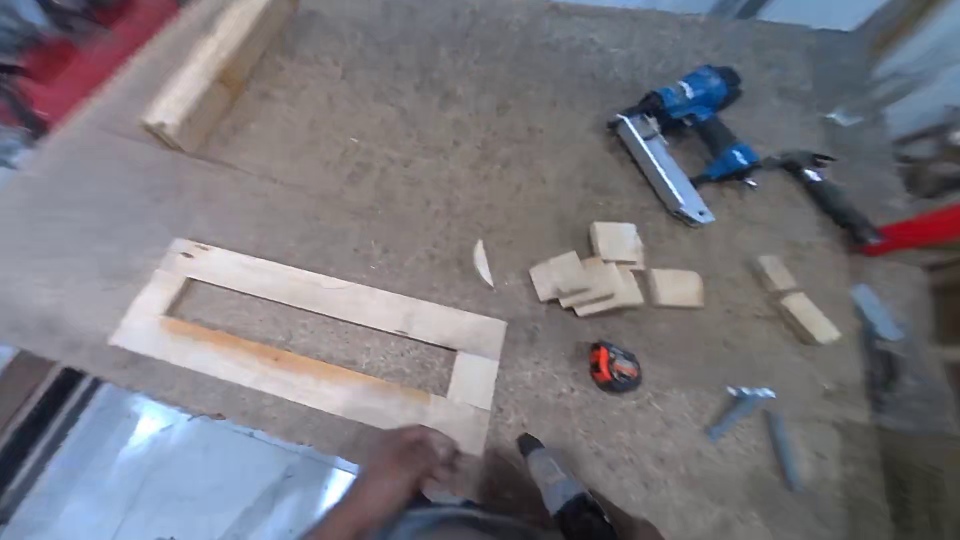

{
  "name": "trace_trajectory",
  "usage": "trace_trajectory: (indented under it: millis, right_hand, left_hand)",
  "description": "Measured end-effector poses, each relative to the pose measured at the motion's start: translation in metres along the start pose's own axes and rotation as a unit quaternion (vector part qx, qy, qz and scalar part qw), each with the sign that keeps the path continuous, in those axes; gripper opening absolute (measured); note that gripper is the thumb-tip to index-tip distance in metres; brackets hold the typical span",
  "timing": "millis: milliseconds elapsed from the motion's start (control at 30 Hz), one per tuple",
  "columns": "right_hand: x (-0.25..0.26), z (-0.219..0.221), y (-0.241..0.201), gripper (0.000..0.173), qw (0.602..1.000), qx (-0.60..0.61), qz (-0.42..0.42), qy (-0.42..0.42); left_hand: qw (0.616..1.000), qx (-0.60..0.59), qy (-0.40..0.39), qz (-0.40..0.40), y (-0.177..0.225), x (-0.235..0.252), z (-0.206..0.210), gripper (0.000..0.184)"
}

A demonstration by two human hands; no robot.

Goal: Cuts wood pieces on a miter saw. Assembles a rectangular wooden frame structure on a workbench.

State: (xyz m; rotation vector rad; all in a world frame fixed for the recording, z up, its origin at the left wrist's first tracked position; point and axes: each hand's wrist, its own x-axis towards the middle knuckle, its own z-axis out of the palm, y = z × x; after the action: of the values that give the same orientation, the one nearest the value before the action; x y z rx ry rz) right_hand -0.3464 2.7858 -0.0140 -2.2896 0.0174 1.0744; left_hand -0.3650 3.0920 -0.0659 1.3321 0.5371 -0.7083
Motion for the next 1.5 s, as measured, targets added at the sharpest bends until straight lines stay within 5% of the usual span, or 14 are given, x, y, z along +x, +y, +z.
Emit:
trace_trajectory:
  millis: [67, 200, 333, 533, 1200, 1500]
  right_hand:
    - [0.0, 0.0, -0.012, 0.055, 0.999, -0.012, 0.044, -0.022]
    - [0.025, -0.013, -0.026, 0.05, 0.995, -0.075, 0.024, -0.056]
    - [0.057, -0.027, -0.043, 0.051, 0.99, -0.107, -0.016, -0.095]
    - [0.088, -0.03, -0.058, 0.045, 0.983, -0.131, -0.014, -0.127]
    - [0.093, -0.032, -0.056, 0.049, 0.969, -0.182, -0.002, -0.17]
    - [0.083, -0.021, -0.086, 0.053, 0.955, -0.219, 0.083, -0.182]
  left_hand:
    - [0.982, 0.15, 0.107, 0.038, -0.003, -0.007, -0.063, 0.03]
    - [0.888, 0.364, 0.242, 0.145, -0.012, -0.018, -0.167, 0.03]
    - [0.778, 0.492, 0.337, 0.197, -0.038, 0.003, -0.243, 0.053]
    - [0.784, 0.462, 0.391, 0.14, -0.064, 0.018, -0.259, 0.08]
    - [0.8, 0.438, 0.398, 0.097, -0.057, 0.017, -0.259, 0.082]
    - [0.792, 0.463, 0.387, 0.091, -0.049, 0.015, -0.259, 0.084]
